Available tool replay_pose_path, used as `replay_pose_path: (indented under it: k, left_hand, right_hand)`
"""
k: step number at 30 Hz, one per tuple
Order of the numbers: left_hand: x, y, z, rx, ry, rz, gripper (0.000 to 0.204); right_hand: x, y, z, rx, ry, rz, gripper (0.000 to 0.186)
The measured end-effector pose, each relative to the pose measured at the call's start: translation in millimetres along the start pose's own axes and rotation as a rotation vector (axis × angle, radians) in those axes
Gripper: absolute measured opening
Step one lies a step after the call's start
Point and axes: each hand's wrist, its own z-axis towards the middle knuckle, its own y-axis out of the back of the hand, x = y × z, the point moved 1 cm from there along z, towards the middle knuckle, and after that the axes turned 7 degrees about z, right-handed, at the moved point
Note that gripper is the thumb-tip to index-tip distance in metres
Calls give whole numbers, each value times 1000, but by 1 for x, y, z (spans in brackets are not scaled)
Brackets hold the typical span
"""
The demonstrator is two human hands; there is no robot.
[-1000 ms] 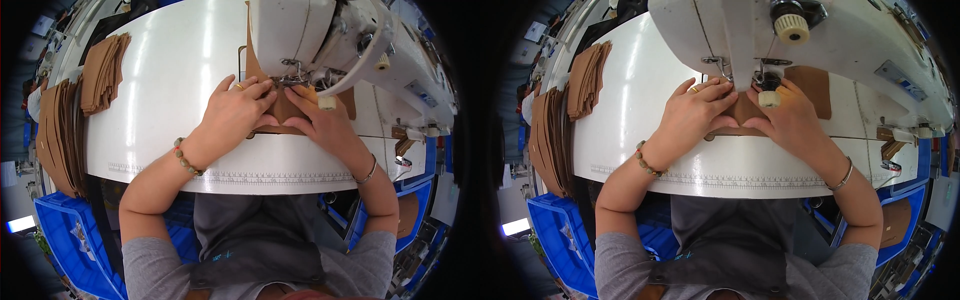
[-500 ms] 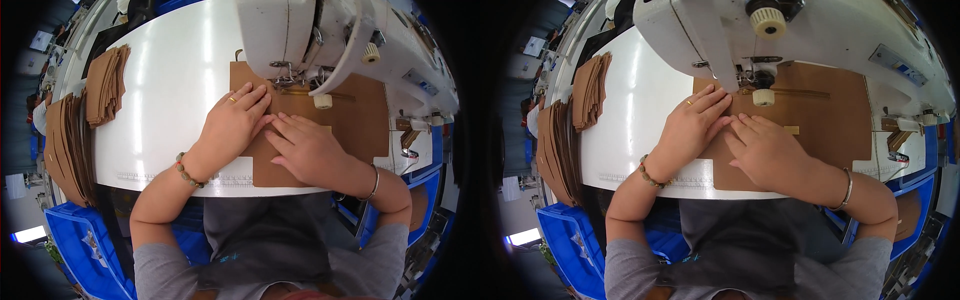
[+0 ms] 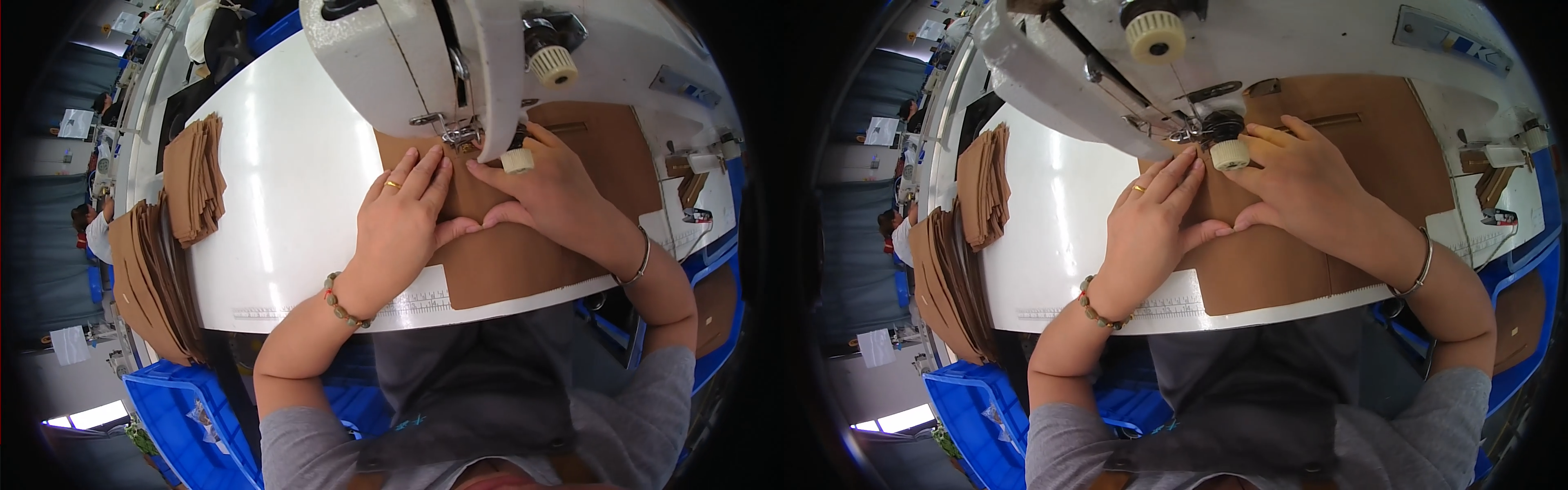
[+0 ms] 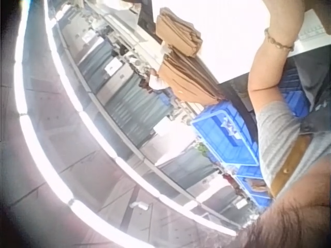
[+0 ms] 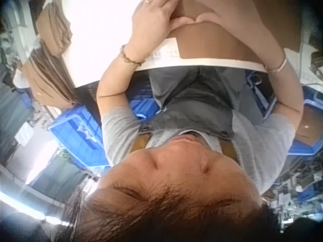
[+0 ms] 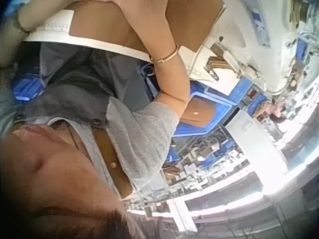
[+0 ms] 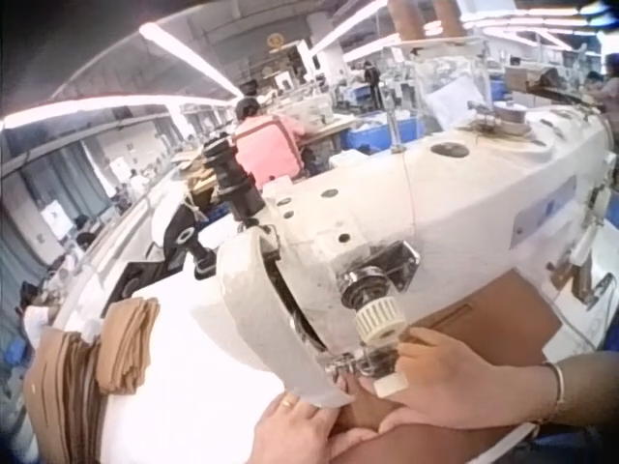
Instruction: Sewing zippers onto leather bag components using an industrial sewing machine.
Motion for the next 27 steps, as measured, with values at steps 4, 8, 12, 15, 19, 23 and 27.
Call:
replay_pose_path:
  k: [4, 8, 12, 15, 19, 23, 27]
  left_hand:
    - [2, 1, 2, 10, -11, 5, 76]
    - [5, -2, 7, 5, 2, -5, 74]
    - [5, -2, 10, 0, 9, -2, 73]
    - [8, -7, 9, -1, 11, -5, 74]
    - [8, -7, 9, 1, 18, -8, 74]
    - [8, -3, 10, 6, 1, 14, 71]
    - [8, -4, 11, 8, -2, 24, 70]
  right_hand:
    - [1, 1, 3, -12, 11, -6, 56]
    - [-3, 0, 6, 2, 2, 1, 52]
    - [-7, 0, 8, 13, 4, 8, 51]
    - [-7, 1, 9, 26, -7, 9, 53]
    - [-7, 0, 10, 24, 0, 5, 53]
    - [-8, -2, 9, 10, 7, -4, 54]
    - [-11, -6, 8, -31, 17, 5, 53]
